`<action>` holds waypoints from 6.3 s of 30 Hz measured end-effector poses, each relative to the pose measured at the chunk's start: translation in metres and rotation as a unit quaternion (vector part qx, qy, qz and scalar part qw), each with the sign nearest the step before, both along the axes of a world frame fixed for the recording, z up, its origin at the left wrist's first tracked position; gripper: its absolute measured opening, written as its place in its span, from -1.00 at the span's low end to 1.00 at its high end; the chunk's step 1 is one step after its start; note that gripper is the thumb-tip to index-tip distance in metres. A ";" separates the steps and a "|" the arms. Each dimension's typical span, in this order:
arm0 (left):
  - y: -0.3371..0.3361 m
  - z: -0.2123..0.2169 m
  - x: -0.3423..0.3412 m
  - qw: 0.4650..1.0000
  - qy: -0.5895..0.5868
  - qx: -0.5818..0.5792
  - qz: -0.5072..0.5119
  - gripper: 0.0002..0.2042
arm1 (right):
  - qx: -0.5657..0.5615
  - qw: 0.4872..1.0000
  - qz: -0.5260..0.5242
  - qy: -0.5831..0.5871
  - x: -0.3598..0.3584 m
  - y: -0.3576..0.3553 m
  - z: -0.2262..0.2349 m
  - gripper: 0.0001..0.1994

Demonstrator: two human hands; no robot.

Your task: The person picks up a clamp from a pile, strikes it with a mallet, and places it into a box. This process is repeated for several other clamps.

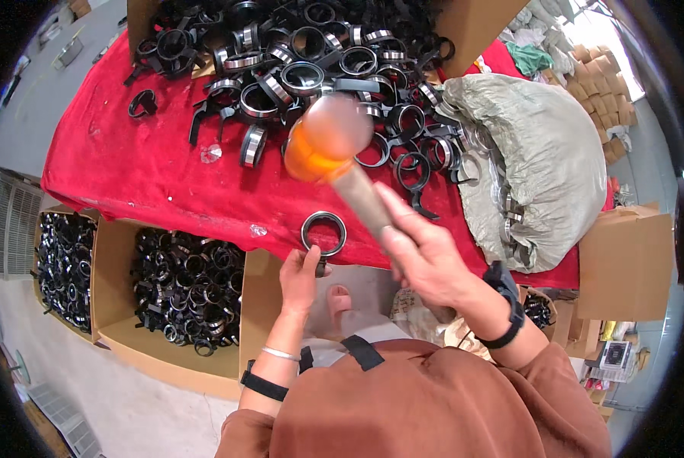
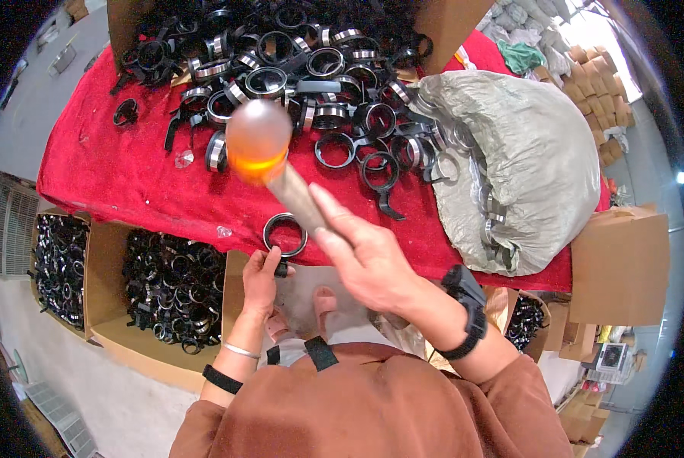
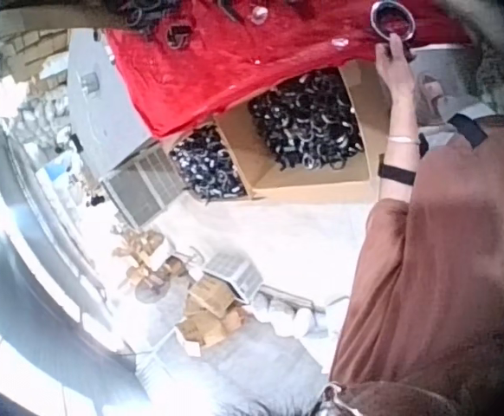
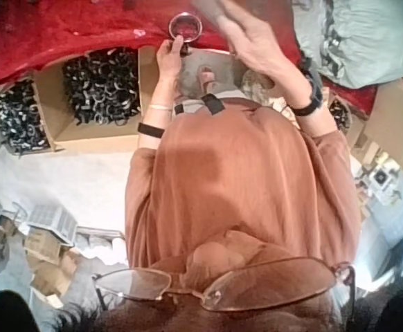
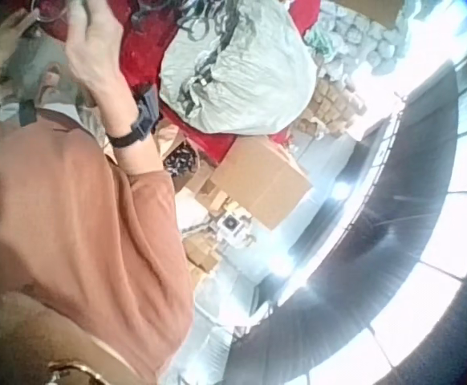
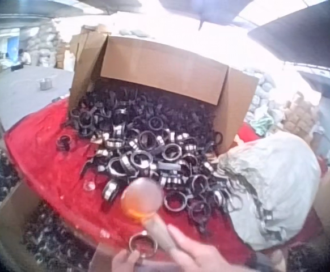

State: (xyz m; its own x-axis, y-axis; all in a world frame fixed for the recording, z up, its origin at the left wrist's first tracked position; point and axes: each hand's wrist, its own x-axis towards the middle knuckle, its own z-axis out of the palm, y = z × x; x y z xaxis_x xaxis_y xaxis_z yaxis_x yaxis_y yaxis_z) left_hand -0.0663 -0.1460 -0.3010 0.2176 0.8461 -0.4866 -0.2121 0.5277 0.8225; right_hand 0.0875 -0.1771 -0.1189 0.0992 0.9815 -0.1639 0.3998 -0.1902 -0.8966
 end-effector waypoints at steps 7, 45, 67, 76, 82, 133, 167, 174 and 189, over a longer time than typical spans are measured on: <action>0.003 0.000 0.008 0.999 0.010 -0.013 -0.028 -0.74 | 0.022 0.987 0.010 -0.161 0.027 -0.033 -0.059 -0.53; 0.002 -0.015 0.000 0.999 -0.039 -0.026 0.010 -0.69 | 0.023 0.992 -0.119 0.040 0.018 -0.093 -0.063 -0.73; -0.005 0.006 -0.071 0.998 0.055 -0.010 -0.031 -0.74 | -0.126 0.979 -0.084 -0.136 0.026 -0.137 -0.102 -0.73; 0.039 0.035 -0.162 0.745 0.534 0.399 0.010 -0.90 | -0.166 0.975 -0.129 -0.076 0.043 -0.144 -0.123 -0.70; 0.107 0.065 0.015 0.679 0.364 0.624 -0.129 -0.86 | -0.161 0.977 -0.114 -0.077 0.040 -0.130 -0.104 -0.69; 0.016 -0.015 -0.026 0.986 0.108 0.099 -0.082 -0.60 | 0.112 0.993 -0.047 0.005 0.005 -0.103 -0.050 -0.50; 0.015 -0.009 -0.024 0.984 0.128 0.086 -0.092 -0.67 | -0.172 0.977 -0.084 -0.095 0.002 -0.040 -0.043 -0.55; 0.019 -0.002 -0.034 0.995 0.026 0.016 -0.094 -0.68 | 0.016 0.996 -0.076 -0.039 -0.030 -0.014 -0.007 -0.55; 0.020 -0.017 -0.033 0.991 -0.003 0.044 -0.129 -0.73 | 0.091 0.973 -0.089 -0.195 -0.024 -0.112 -0.106 -0.51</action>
State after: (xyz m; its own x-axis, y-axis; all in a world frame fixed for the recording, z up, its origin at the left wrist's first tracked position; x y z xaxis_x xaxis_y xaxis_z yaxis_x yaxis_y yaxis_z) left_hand -0.0989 -0.1258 -0.3182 0.4352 0.8005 -0.4120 -0.0838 0.4917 0.8668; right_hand 0.0638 -0.2887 -0.2249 0.2902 0.9522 0.0952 0.6910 -0.1397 -0.7093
